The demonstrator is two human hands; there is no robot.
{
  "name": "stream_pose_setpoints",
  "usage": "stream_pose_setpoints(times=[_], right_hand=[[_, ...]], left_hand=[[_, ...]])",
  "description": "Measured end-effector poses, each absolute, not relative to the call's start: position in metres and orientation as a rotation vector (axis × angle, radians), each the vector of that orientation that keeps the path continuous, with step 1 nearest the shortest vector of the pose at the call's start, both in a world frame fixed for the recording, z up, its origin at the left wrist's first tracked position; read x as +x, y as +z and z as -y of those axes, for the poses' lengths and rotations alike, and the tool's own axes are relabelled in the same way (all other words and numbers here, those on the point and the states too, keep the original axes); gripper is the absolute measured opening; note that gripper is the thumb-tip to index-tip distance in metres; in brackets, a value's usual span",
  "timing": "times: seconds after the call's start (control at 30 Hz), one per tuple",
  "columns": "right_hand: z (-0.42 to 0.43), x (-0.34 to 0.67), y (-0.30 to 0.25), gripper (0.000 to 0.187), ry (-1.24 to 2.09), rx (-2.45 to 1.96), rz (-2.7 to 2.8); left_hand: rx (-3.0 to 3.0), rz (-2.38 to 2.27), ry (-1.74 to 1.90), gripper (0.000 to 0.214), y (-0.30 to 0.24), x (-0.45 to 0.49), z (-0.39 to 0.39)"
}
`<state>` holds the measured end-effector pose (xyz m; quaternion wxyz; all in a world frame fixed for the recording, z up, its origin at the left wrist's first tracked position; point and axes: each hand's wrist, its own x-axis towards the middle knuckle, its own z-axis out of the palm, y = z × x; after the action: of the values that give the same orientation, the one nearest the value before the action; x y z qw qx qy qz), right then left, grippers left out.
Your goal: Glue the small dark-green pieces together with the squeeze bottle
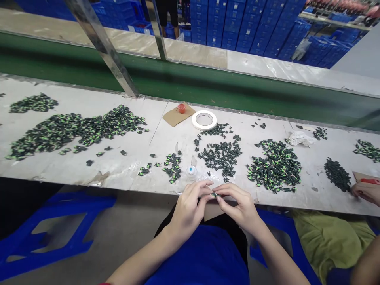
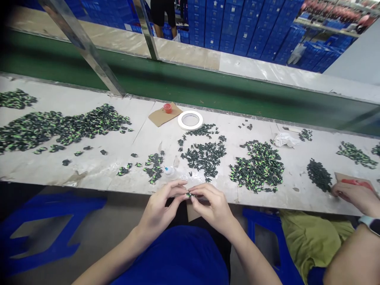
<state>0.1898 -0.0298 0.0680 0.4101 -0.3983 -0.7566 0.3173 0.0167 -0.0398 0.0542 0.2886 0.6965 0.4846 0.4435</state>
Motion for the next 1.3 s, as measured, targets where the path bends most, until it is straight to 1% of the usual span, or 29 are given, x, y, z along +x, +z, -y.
stream_pose_setpoints(times=[0.17, 0.43, 0.6, 0.7, 0.83, 1.0, 1.07, 1.13, 1.17, 1.23, 1.3], right_hand=[[0.029, 0.185, 0.064, 0.008, 0.801, -1.001, 1.847], [0.026, 0.191, 0.063, 0.012, 0.79, -0.997, 1.944], [0.028, 0.191, 0.065, 0.016, 0.698, -1.013, 2.038], [0.028, 0.19, 0.062, 0.015, 0.675, -1.019, 2.039], [0.029, 0.19, 0.061, 0.012, 0.684, -1.023, 2.018], [0.032, 0.197, 0.063, 0.012, 0.698, -1.095, 2.012], [0.031, 0.209, 0.063, 0.012, 0.681, -1.16, 2.025], [0.028, 0.23, 0.063, 0.011, 0.599, -1.269, 2.024], [0.026, 0.242, 0.063, 0.011, 0.523, -1.335, 2.013], [0.019, 0.268, 0.062, 0.015, 0.276, -1.505, 1.922], [0.013, 0.285, 0.061, 0.023, -0.024, -1.646, 1.811]], left_hand=[[1.83, -1.293, 1.216, 0.021, 0.06, 0.017, 0.04], [1.644, -1.302, 1.002, 0.023, 0.062, 0.013, 0.035], [1.636, -1.312, 1.002, 0.022, 0.06, 0.016, 0.036], [1.613, -1.324, 1.014, 0.021, 0.061, 0.019, 0.037], [1.534, -1.348, 1.046, 0.025, 0.06, 0.024, 0.04], [1.536, -1.312, 1.113, 0.015, 0.051, 0.035, 0.04], [1.591, -1.23, 1.089, 0.021, 0.049, 0.037, 0.041], [1.686, -1.14, 1.026, 0.027, 0.049, 0.032, 0.043], [1.744, -1.108, 1.008, 0.027, 0.05, 0.027, 0.045], [1.865, -1.101, 1.04, 0.016, 0.051, 0.011, 0.046], [1.964, -1.205, 1.142, 0.008, 0.051, -0.008, 0.044]])
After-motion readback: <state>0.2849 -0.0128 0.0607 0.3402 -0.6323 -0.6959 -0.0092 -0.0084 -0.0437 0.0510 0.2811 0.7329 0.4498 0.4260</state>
